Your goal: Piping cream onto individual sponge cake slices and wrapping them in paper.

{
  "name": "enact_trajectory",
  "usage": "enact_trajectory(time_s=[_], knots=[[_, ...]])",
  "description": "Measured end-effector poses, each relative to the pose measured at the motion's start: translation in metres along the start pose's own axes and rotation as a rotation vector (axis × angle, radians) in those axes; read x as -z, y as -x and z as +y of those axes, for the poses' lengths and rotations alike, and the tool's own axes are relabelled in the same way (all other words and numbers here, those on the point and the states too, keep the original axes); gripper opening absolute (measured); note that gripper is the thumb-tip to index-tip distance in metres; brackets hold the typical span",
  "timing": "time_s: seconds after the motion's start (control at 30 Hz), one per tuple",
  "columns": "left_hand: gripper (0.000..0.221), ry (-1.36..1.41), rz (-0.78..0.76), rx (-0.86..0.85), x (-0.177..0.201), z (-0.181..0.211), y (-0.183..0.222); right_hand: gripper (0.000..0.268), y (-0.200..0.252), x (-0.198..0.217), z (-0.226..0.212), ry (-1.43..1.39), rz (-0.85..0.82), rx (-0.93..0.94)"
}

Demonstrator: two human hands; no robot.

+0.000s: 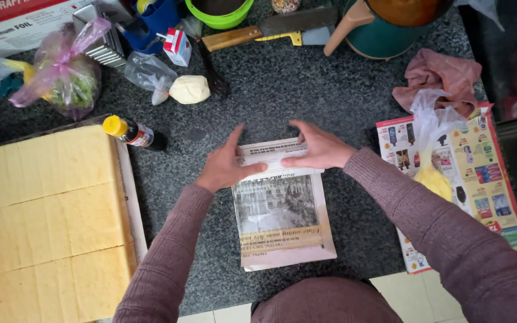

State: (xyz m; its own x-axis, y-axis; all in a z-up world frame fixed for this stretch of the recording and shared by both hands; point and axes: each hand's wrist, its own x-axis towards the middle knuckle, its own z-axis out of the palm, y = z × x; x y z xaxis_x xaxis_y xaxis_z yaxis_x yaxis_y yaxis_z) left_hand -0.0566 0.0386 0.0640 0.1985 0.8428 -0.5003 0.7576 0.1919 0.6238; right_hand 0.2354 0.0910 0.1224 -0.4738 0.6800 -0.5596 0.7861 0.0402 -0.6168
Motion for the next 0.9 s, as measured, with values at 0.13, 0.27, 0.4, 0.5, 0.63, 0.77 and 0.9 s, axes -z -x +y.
enact_trajectory(time_s=[0.13,0.27,0.4,0.5,0.63,0.77,0.9], knots=[[0.135,0.113,0.106,0.014,0.001,0.001,0.007,0.136,-0.004,-0.006,0.006,-0.03,0.061,-0.045],[0.122,-0.005,0.162,0.121,0.006,0.025,0.015,0.133,-0.016,-0.013,0.019,-0.129,0.142,-0.089],[0.091,-0.696,0.806,-0.361,-0.05,-0.012,-0.011,0.139,-0.018,-0.017,0.012,-0.123,0.206,-0.119],[0.047,-0.705,0.763,-0.8,-0.1,-0.043,-0.035,0.141,-0.017,-0.018,0.008,-0.114,0.211,-0.16],[0.044,-0.848,0.762,-0.78,-0.077,0.001,0.002,0.125,0.002,-0.01,-0.009,-0.144,0.287,-0.179],[0.053,-0.836,0.782,-0.672,-0.073,0.014,0.001,0.068,0.009,-0.051,0.045,0.123,0.887,-0.036],[0.069,-0.875,0.764,-0.586,-0.073,0.025,0.003,0.049,0.03,-0.107,0.064,0.183,0.842,0.168]])
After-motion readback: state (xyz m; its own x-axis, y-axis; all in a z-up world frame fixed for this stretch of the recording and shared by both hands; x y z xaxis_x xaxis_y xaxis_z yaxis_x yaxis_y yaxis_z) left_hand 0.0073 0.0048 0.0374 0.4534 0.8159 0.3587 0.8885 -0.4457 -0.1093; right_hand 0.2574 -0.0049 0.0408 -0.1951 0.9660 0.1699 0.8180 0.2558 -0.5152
